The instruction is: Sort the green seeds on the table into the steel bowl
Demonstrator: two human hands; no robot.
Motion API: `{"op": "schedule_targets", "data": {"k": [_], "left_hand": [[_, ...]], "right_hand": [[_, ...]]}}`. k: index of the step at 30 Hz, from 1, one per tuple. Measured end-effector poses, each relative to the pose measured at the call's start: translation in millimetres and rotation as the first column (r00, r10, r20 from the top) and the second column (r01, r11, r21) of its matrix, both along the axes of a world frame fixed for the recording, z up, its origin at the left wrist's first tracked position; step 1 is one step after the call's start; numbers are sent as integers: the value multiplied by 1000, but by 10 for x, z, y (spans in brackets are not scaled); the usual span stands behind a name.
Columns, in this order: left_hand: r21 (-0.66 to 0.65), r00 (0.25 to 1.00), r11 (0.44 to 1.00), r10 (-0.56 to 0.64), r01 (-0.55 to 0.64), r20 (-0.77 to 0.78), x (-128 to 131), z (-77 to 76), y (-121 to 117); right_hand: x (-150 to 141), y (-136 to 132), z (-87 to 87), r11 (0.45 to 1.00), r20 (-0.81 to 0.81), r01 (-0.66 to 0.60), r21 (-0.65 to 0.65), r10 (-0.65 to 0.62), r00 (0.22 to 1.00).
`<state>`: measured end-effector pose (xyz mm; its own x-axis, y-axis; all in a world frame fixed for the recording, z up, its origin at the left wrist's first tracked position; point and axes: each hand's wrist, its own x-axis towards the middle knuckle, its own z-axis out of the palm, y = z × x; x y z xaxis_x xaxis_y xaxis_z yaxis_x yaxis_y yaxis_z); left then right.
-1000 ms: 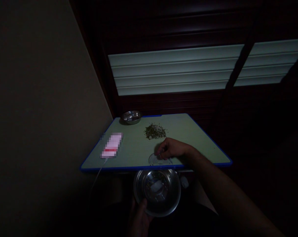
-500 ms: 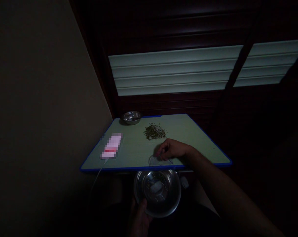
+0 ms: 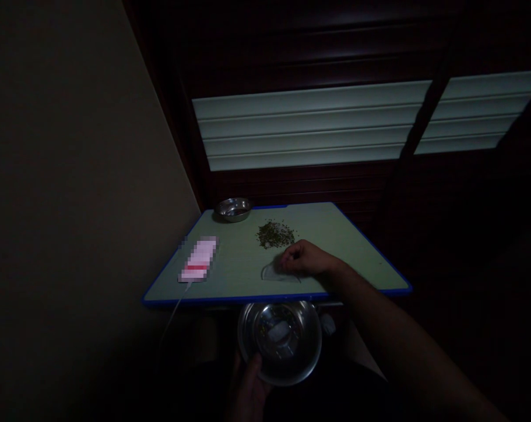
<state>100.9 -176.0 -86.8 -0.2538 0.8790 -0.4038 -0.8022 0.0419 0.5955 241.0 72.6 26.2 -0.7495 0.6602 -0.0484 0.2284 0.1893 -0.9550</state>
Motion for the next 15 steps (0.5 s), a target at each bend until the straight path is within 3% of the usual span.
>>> {"op": "schedule_targets", "data": {"k": [2, 3, 6, 9, 15], "left_hand": [[0, 1000, 1000, -7, 7, -3, 3, -23, -4], [-2, 1000, 1000, -3, 3, -2, 5, -36, -5], [-7, 1000, 1000, 19, -19, -1, 11, -62, -6], [-7, 1000, 1000, 15, -15, 17, 11, -47, -9], [7, 1000, 1000, 7, -7, 25, 4, 4, -21]], "right_hand": [[-15, 52, -22, 968, -22, 230, 96, -229, 973], [-16, 81, -26, 923, -32, 342, 174, -342, 939], [6, 151, -22, 728, -64, 563, 391, -589, 806], [35, 164, -15, 629, -34, 578, 520, -660, 750], [40, 107, -14, 597, 54, 461, 656, -647, 761]]}}
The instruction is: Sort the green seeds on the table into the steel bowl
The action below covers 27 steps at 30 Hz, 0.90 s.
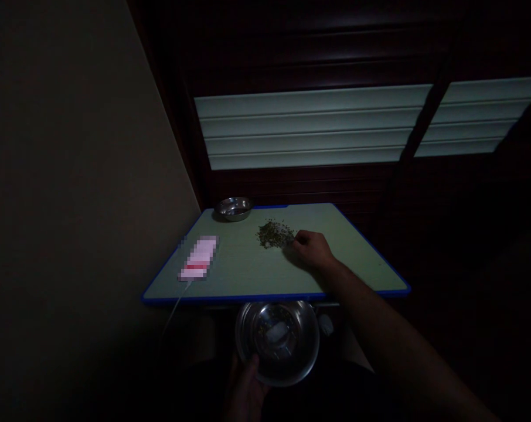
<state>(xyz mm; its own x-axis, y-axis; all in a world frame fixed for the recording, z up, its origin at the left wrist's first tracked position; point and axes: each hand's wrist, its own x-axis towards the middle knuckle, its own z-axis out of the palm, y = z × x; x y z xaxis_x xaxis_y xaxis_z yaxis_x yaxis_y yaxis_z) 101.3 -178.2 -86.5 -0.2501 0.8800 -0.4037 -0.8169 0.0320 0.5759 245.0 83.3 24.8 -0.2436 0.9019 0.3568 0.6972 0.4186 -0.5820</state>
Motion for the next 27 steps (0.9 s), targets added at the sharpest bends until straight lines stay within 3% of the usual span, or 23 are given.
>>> {"op": "schedule_targets", "data": {"k": [7, 14, 19, 27], "left_hand": [[-1, 999, 1000, 20, -20, -37, 41, -6, -11], [-3, 1000, 1000, -2, 2, 28, 10, -27, -4], [-35, 998, 998, 48, -46, 34, 24, -40, -9], [-4, 1000, 1000, -4, 5, 26, -12, -73, -21]], "right_hand": [[7, 10, -9, 1000, 8, 11, 28, -11, 1000], [-2, 0, -3, 1000, 2, -1, 13, 0, 1000], [-4, -7, 6, 999, -1, -42, 11, 42, 999], [-4, 8, -25, 998, -24, -54, 13, 54, 998]]}}
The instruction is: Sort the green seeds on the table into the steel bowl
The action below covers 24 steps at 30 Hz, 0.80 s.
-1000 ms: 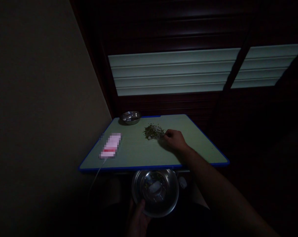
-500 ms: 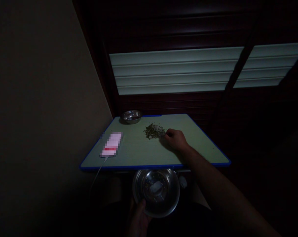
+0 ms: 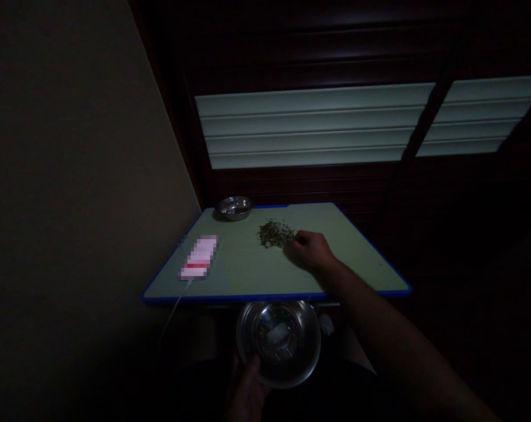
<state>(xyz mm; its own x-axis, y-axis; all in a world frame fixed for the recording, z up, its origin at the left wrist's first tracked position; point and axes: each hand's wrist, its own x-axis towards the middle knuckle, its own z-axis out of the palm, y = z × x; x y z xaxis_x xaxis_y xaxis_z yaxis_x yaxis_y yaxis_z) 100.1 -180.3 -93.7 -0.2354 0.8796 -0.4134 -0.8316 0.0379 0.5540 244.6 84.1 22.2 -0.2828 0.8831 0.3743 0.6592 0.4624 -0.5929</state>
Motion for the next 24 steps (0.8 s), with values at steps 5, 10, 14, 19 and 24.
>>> {"op": "schedule_targets", "data": {"k": [5, 10, 14, 19, 24], "left_hand": [[-16, 999, 999, 47, -47, -11, 43, 21, 13], [7, 999, 999, 43, -43, -28, 57, 18, 13], [0, 999, 999, 45, -45, -24, 49, -7, 15], [-13, 999, 1000, 13, -14, -31, 19, -1, 17], [-5, 1000, 1000, -1, 1, -30, 6, 12, 13]], "right_hand": [[-1, 16, -26, 1000, -21, -13, 23, 13, 1000], [-11, 16, -28, 999, -20, -32, 19, 33, 999], [-20, 27, -48, 998, -25, -52, 20, 53, 998], [-21, 34, -55, 999, -19, -24, 41, 24, 1000], [-21, 20, -35, 1000, -13, 11, 27, -11, 1000]]}}
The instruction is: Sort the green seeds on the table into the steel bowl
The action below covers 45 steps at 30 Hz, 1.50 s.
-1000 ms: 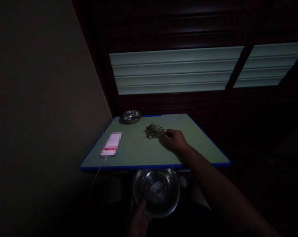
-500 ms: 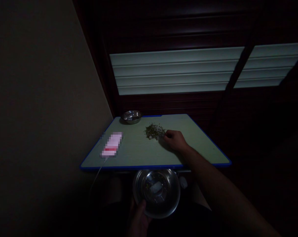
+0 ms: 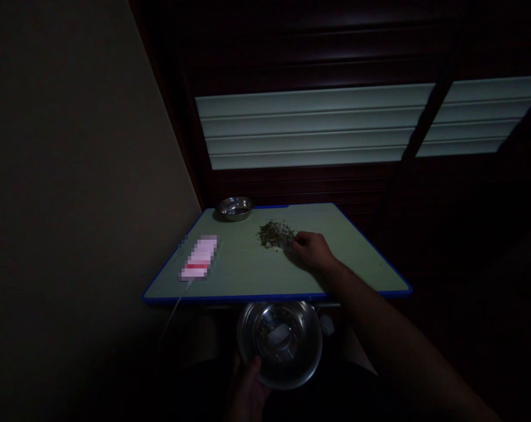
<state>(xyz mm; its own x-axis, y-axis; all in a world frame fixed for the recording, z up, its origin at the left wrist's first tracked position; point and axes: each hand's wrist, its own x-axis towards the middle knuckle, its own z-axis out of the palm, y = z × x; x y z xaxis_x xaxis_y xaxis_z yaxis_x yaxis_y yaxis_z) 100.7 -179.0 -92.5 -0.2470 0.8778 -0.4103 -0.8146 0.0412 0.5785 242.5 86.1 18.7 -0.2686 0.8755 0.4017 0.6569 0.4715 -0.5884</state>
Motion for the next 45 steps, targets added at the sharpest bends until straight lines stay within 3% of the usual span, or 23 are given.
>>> {"op": "schedule_targets", "data": {"k": [12, 45], "left_hand": [[-1, 999, 1000, 13, -13, 39, 9, -12, 12], [-25, 999, 999, 34, -34, 8, 40, 2, 3]], "right_hand": [[-11, -6, 9, 1000, 22, 4, -3, -4, 1000], [-31, 11, -8, 984, -34, -179, -16, 178, 983]]}}
